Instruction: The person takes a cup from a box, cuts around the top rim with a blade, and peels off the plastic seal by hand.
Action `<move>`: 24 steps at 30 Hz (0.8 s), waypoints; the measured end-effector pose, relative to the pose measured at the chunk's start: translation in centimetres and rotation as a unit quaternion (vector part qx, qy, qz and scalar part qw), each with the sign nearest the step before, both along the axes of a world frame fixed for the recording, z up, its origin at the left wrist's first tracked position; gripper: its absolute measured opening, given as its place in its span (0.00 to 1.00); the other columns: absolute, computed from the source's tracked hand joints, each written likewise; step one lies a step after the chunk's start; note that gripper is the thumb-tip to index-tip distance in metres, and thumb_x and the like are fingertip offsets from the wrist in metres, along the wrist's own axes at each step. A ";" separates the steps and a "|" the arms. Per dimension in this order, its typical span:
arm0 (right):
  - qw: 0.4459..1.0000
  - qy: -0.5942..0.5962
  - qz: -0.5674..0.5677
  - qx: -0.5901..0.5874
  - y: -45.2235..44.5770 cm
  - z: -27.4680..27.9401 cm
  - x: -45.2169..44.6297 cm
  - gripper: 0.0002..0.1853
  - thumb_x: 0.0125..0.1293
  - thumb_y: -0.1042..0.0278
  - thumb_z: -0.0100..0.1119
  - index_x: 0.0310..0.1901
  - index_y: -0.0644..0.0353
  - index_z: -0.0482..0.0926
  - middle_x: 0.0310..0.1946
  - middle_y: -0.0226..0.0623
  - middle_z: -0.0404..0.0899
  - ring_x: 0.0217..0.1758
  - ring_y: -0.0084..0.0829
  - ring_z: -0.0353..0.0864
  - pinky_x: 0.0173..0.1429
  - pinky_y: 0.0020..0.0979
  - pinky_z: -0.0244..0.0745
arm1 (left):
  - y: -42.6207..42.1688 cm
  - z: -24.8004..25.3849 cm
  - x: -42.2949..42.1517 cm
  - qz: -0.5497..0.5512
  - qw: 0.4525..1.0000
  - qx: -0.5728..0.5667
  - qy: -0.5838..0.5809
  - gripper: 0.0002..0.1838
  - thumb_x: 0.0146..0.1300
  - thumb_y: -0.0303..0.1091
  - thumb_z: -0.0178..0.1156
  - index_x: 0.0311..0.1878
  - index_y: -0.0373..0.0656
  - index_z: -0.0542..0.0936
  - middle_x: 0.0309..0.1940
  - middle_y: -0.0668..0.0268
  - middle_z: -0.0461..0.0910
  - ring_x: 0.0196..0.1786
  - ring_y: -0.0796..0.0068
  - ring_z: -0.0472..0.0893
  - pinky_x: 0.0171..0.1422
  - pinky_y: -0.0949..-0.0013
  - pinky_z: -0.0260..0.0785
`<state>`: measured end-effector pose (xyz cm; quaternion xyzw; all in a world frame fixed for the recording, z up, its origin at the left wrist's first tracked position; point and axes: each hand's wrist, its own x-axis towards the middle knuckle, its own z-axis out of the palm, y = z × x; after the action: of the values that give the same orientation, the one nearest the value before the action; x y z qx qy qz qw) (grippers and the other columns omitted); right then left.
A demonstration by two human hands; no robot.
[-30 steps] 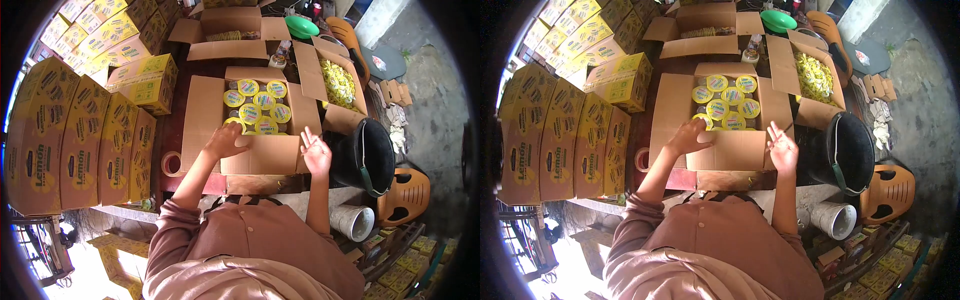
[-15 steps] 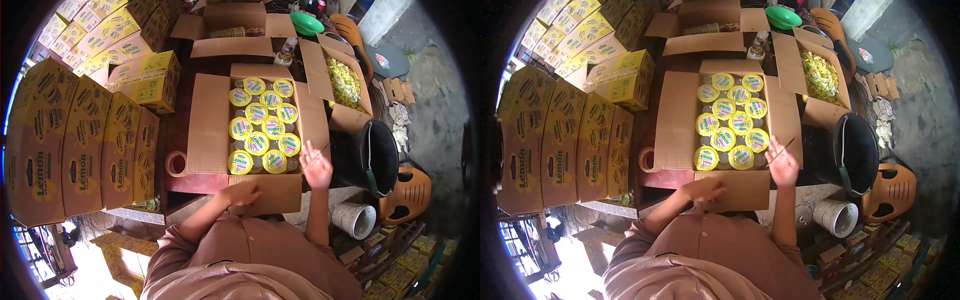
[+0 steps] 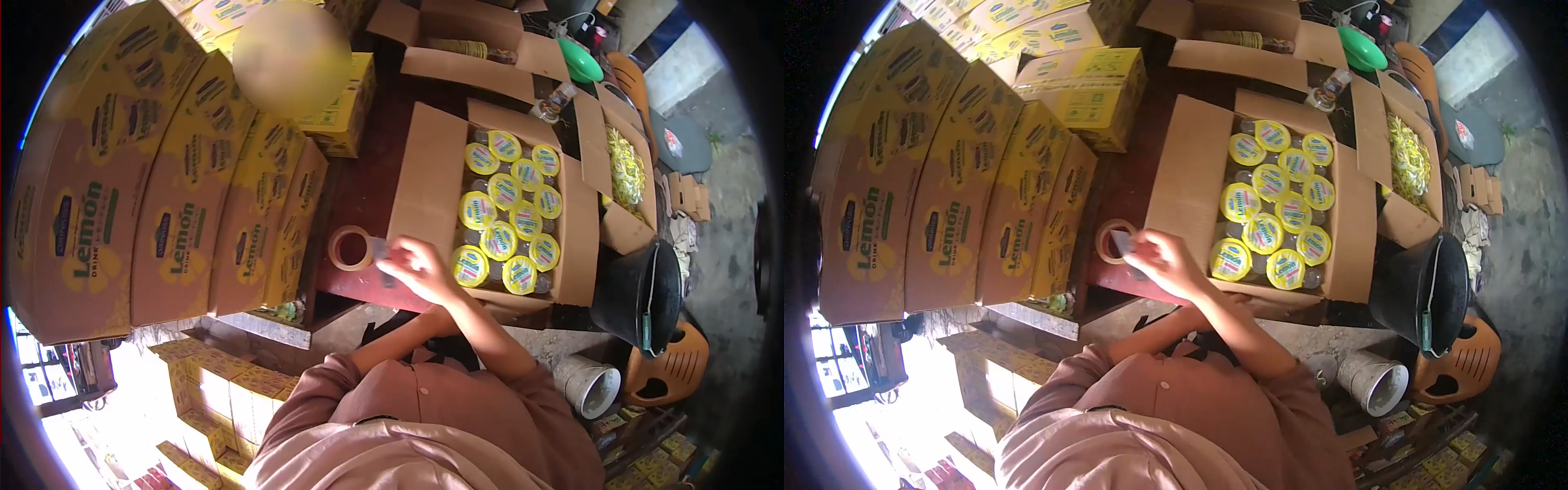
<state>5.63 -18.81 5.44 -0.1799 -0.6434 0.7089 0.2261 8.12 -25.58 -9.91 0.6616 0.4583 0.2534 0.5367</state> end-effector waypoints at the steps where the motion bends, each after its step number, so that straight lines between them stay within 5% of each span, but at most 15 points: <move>1: 1.000 0.004 0.021 0.019 -0.5 0.0 -2.6 0.08 0.58 0.71 0.61 0.34 0.62 0.73 0.27 0.24 0.73 0.32 0.15 0.72 0.35 0.20 0.70 | -0.4 0.3 0.0 0.003 1.000 -0.002 -0.015 0.22 0.62 0.38 0.51 0.58 0.41 0.68 0.58 0.51 0.66 0.63 0.62 0.63 0.67 0.61 0.52; 3: 0.985 -0.067 0.032 0.155 -0.3 -2.1 -7.9 0.06 0.54 0.73 0.61 0.31 0.66 0.75 0.20 0.33 0.77 0.25 0.19 0.75 0.29 0.25 0.70 | -2.1 2.7 -1.6 0.017 0.998 0.014 -0.065 0.22 0.60 0.37 0.54 0.57 0.38 0.69 0.56 0.51 0.68 0.61 0.63 0.66 0.66 0.62 0.54; 4: 0.977 -0.134 0.045 0.160 0.0 -3.2 -10.1 0.08 0.52 0.69 0.61 0.28 0.65 0.77 0.22 0.45 0.78 0.24 0.33 0.79 0.29 0.31 0.71 | -3.6 4.1 -3.1 0.028 0.994 0.029 -0.103 0.22 0.60 0.37 0.55 0.56 0.37 0.69 0.54 0.52 0.70 0.59 0.64 0.68 0.64 0.63 0.57; 6: 0.898 -0.277 0.102 0.327 1.1 -7.5 -13.8 0.08 0.49 0.71 0.60 0.30 0.65 0.80 0.28 0.51 0.79 0.34 0.44 0.81 0.34 0.39 0.75 | -5.4 4.6 -4.9 0.059 0.991 -0.088 -0.086 0.22 0.59 0.37 0.57 0.54 0.37 0.70 0.43 0.56 0.77 0.48 0.67 0.76 0.55 0.66 0.67; 8: 0.833 -0.382 0.172 0.362 1.8 -10.7 -15.4 0.10 0.47 0.72 0.59 0.34 0.63 0.81 0.33 0.48 0.80 0.39 0.44 0.81 0.40 0.39 0.77 | -7.2 6.4 -7.5 0.091 0.971 -0.183 -0.125 0.21 0.59 0.37 0.57 0.53 0.37 0.70 0.38 0.58 0.79 0.43 0.69 0.78 0.51 0.67 0.69; 15: 0.804 -0.473 0.162 0.320 1.3 -10.1 -14.4 0.14 0.44 0.68 0.62 0.35 0.63 0.81 0.37 0.49 0.80 0.44 0.44 0.80 0.45 0.40 0.77 | -15.6 4.1 -12.6 0.393 0.898 -0.185 -0.066 0.21 0.60 0.36 0.58 0.55 0.39 0.67 0.38 0.59 0.78 0.42 0.68 0.78 0.49 0.67 0.69; 24: 0.791 -0.441 0.064 0.420 0.2 -9.6 -14.8 0.09 0.50 0.73 0.56 0.33 0.64 0.81 0.35 0.49 0.80 0.41 0.45 0.81 0.39 0.39 0.78 | -13.8 4.9 -12.2 0.409 0.900 -0.143 0.045 0.22 0.58 0.37 0.58 0.52 0.38 0.67 0.38 0.57 0.78 0.37 0.66 0.79 0.44 0.66 0.69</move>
<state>-9.18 -18.66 -4.12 -0.3192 -0.9174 0.2256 -0.0749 -4.10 -39.38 -4.99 0.3427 0.7437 0.3522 0.4532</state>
